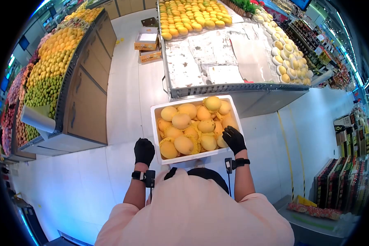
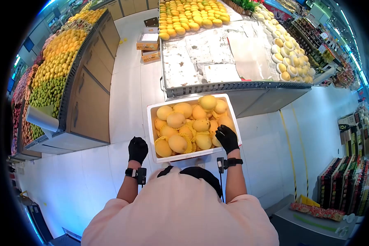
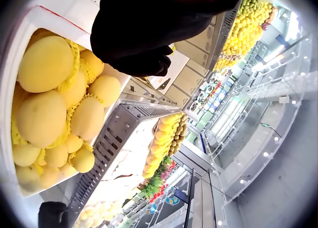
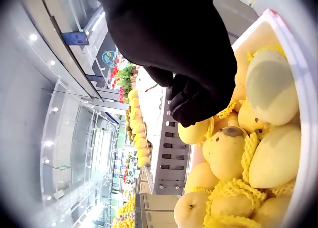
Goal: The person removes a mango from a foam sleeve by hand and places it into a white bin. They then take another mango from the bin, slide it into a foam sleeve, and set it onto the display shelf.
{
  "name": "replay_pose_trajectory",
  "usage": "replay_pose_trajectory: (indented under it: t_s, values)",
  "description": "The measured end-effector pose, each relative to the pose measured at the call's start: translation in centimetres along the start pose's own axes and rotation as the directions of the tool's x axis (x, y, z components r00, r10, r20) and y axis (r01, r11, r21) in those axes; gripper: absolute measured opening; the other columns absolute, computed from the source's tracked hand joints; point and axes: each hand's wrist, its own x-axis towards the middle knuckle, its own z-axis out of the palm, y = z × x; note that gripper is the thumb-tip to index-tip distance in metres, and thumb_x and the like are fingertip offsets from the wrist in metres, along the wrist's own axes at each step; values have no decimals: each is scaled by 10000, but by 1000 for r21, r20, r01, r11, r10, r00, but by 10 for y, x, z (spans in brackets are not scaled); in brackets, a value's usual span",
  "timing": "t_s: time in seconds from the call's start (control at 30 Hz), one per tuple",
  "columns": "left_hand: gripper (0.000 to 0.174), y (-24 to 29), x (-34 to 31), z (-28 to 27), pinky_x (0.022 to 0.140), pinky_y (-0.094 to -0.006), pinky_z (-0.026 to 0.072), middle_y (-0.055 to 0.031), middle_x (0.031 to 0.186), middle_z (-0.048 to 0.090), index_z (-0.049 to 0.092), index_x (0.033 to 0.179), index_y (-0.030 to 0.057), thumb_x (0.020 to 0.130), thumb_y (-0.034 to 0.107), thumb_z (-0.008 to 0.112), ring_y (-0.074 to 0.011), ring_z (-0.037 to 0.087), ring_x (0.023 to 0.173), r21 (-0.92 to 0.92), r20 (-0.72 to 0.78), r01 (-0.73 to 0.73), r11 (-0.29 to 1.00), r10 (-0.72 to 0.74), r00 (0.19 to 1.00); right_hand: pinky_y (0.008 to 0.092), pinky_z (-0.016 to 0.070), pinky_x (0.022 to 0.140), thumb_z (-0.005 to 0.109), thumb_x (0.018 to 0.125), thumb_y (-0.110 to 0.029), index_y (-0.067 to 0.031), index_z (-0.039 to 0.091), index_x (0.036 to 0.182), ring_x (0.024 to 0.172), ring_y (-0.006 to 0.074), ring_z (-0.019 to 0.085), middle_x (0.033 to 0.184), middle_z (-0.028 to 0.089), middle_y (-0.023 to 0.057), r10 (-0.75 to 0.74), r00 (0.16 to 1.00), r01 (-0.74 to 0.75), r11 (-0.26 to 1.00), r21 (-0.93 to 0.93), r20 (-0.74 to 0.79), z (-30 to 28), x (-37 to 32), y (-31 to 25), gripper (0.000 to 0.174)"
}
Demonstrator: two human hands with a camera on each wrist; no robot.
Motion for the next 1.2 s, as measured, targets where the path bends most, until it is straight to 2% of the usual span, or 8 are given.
replay_pose_trajectory:
  t_s: [0.13, 0.23, 0.27, 0.33, 0.73, 1.03, 1.13, 1.2]
  values:
    - [137, 17, -4, -2, 703, -408, 485, -141, 628, 558, 545, 572, 68, 708, 82, 558, -346, 562, 670, 112, 19, -6, 994, 4, 1000, 327, 539, 876, 614, 887, -74, 48, 525, 1221, 985, 237, 650, 1110, 651, 147, -21, 1000, 21, 999, -44, -5, -10, 12, 8, 367]
    - [255, 31, -11, -10, 632, -359, 458, -73, 576, 494, 510, 589, 102, 838, 158, 520, -279, 521, 600, -382, 140, 122, 916, -73, 987, 299, 544, 862, 729, 822, -88, 51, 600, 1144, 961, 198, 671, 1055, 691, 127, 4, 998, -3, 1000, 3, -59, -13, 4, -4, 373]
    - [293, 40, -16, -17, 606, -344, 444, -51, 563, 469, 498, 592, 118, 875, 197, 506, -254, 504, 579, -767, 294, 333, 548, -161, 942, 303, 543, 865, 728, 820, -79, 42, 609, 1137, 970, 202, 667, 1067, 686, 128, -32, 998, 28, 995, -95, -47, -16, 1, 0, 360]
    - [408, 42, -17, -18, 472, -295, 344, 6, 533, 364, 420, 592, 175, 957, 354, 461, -160, 396, 483, -798, 546, 430, -421, -206, 812, 308, 541, 870, 728, 816, -63, 28, 622, 1128, 984, 209, 659, 1087, 677, 128, -87, 996, 80, 957, -279, -15, -19, -1, -13, 342]
    - [412, 58, -29, -29, 464, -264, 304, 35, 523, 309, 386, 582, 184, 950, 332, 499, -128, 339, 464, -735, 590, 359, -575, -283, 756, 388, 572, 829, 643, 881, -82, 14, 593, 1152, 936, 283, 660, 1057, 647, 150, 58, 998, -58, 998, 23, -9, -22, 15, -4, 292]
    - [357, 47, -42, -26, 501, -287, 385, -2, 552, 382, 429, 639, 157, 981, 257, 436, -163, 408, 499, -841, 488, 430, -328, -118, 865, 402, 569, 866, 483, 965, -104, 16, 549, 1208, 949, 313, 668, 1047, 649, 163, 504, 845, -509, 660, 553, 176, -17, 33, -45, 279]
    - [198, 16, -45, -10, 625, -306, 464, -48, 689, 510, 519, 752, 115, 938, 176, 487, -196, 537, 670, -636, 178, 188, 748, -94, 979, 395, 580, 768, 598, 889, -184, -31, 598, 1116, 852, 268, 658, 980, 635, 129, 510, 844, -518, 695, 500, 165, -12, 37, -43, 273]
    - [91, 19, -47, -12, 693, -327, 489, -69, 785, 559, 558, 827, 104, 903, 142, 524, -219, 577, 784, -94, 62, -99, 991, 105, 993, 385, 579, 754, 611, 883, -183, -41, 605, 1101, 828, 256, 660, 970, 639, 120, 318, 936, -351, 878, 326, 151, -13, 46, -17, 261]
